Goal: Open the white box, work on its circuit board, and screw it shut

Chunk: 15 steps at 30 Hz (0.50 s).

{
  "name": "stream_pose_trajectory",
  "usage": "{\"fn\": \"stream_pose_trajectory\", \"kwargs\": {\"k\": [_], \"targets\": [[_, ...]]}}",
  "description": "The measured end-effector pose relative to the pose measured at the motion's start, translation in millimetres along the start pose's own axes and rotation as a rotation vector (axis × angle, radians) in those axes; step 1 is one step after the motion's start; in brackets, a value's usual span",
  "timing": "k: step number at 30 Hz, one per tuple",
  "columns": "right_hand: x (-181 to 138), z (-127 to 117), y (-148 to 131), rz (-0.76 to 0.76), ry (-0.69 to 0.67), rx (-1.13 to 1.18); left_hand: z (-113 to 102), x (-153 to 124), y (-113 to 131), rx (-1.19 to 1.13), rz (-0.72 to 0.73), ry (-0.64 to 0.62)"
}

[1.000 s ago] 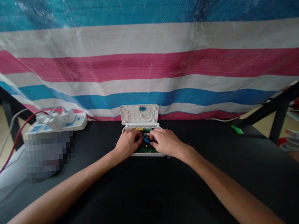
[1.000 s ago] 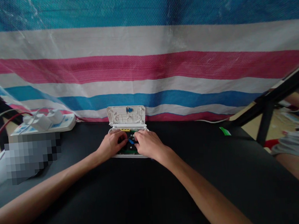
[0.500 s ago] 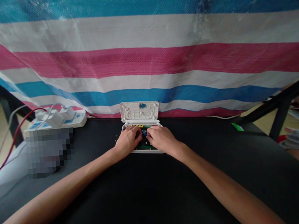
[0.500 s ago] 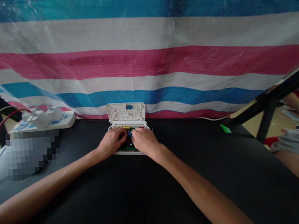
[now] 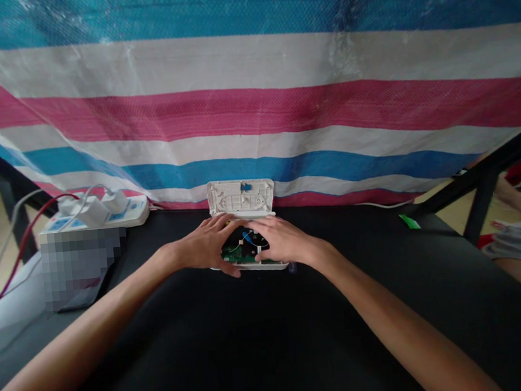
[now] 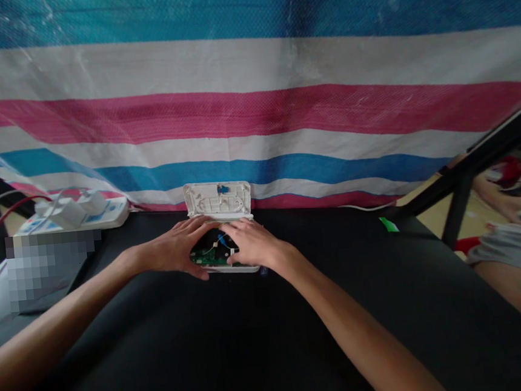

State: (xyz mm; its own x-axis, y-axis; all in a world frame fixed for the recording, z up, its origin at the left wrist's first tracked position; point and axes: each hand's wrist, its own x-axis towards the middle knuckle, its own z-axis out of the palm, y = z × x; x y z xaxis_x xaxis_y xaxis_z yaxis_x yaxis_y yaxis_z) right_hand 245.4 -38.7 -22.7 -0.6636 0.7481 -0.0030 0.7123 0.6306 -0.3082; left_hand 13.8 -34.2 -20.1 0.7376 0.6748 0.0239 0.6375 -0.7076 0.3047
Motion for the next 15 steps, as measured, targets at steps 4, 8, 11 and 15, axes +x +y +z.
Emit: {"fn": "stream_pose_trajectory", "kwargs": {"k": [4,8,11,15], "targets": [[2.4,2.6,-1.0,-0.027,-0.010,-0.017,-1.1,-2.2,0.5,0.071,-0.039,-0.068],[1.8,-1.3,-2.8,-0.017,-0.009,-0.025,-6.5,-5.0,3.1,0.111,-0.144,-0.126],[2.9,-4.7,-0.5,-0.020,-0.006,-0.008,-9.0,-6.1,3.6,0.109,-0.165,-0.141],[6.4,-6.3,4.3,-0.050,0.010,0.025,-7.9,-5.5,2.9,0.132,-0.127,-0.104]]}}
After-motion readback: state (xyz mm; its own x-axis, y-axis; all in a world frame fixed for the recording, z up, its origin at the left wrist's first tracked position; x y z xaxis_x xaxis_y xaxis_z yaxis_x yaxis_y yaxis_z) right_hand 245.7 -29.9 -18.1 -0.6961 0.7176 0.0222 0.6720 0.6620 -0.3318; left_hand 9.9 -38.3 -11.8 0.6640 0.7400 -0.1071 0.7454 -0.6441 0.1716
